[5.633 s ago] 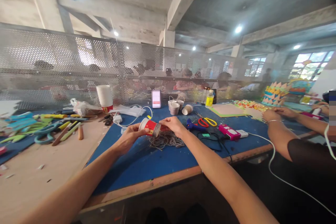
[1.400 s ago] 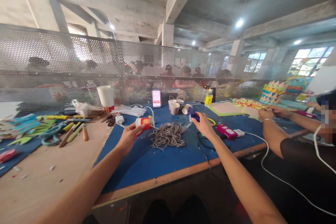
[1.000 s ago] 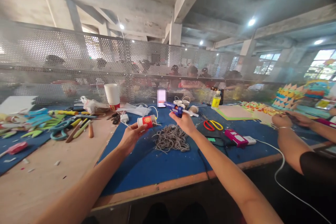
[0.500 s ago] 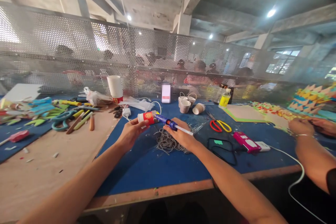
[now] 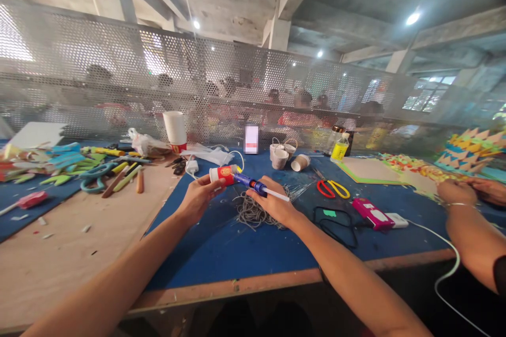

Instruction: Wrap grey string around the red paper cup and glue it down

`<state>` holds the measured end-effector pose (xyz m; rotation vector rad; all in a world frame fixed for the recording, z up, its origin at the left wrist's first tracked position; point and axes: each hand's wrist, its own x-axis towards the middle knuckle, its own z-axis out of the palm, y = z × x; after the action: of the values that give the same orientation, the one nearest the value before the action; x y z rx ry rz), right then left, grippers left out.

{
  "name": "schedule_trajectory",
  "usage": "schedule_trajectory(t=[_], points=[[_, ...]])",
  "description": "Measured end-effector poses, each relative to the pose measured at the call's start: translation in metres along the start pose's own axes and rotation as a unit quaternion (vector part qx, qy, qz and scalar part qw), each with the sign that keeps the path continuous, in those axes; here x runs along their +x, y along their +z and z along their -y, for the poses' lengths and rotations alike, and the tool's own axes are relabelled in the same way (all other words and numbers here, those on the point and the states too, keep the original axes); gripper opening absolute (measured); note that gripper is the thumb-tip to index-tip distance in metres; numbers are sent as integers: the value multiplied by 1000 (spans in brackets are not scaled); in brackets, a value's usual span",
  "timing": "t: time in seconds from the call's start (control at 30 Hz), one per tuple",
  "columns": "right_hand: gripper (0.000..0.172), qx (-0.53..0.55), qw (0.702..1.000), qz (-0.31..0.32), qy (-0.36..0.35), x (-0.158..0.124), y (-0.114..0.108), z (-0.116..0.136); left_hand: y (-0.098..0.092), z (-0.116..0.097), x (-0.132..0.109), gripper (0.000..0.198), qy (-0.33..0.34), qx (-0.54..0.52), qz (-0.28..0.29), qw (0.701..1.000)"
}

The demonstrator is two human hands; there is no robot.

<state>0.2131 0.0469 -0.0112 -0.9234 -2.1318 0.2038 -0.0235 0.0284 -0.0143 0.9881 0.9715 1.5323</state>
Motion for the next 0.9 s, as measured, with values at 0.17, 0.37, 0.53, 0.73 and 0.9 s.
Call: schedule_trajectory(t=[0.17, 0.37, 0.53, 0.73, 0.9], points=[[28, -13, 1000, 12, 15, 0, -2, 1, 0, -1, 0, 42, 3, 2, -4, 1000], [27, -30, 999, 31, 17, 0, -2, 2, 2, -3, -2, 41, 1, -8, -22, 1000], [27, -41, 998, 38, 10, -1, 0, 1, 3, -3, -1, 38, -2, -15, -28, 1000], [27, -44, 998, 32, 17, -1, -2, 3, 2, -2, -1, 41, -4, -1, -22, 1000], [27, -48, 998, 34, 21, -1, -4, 6, 3, -2, -2, 42, 9, 10, -18, 1000]])
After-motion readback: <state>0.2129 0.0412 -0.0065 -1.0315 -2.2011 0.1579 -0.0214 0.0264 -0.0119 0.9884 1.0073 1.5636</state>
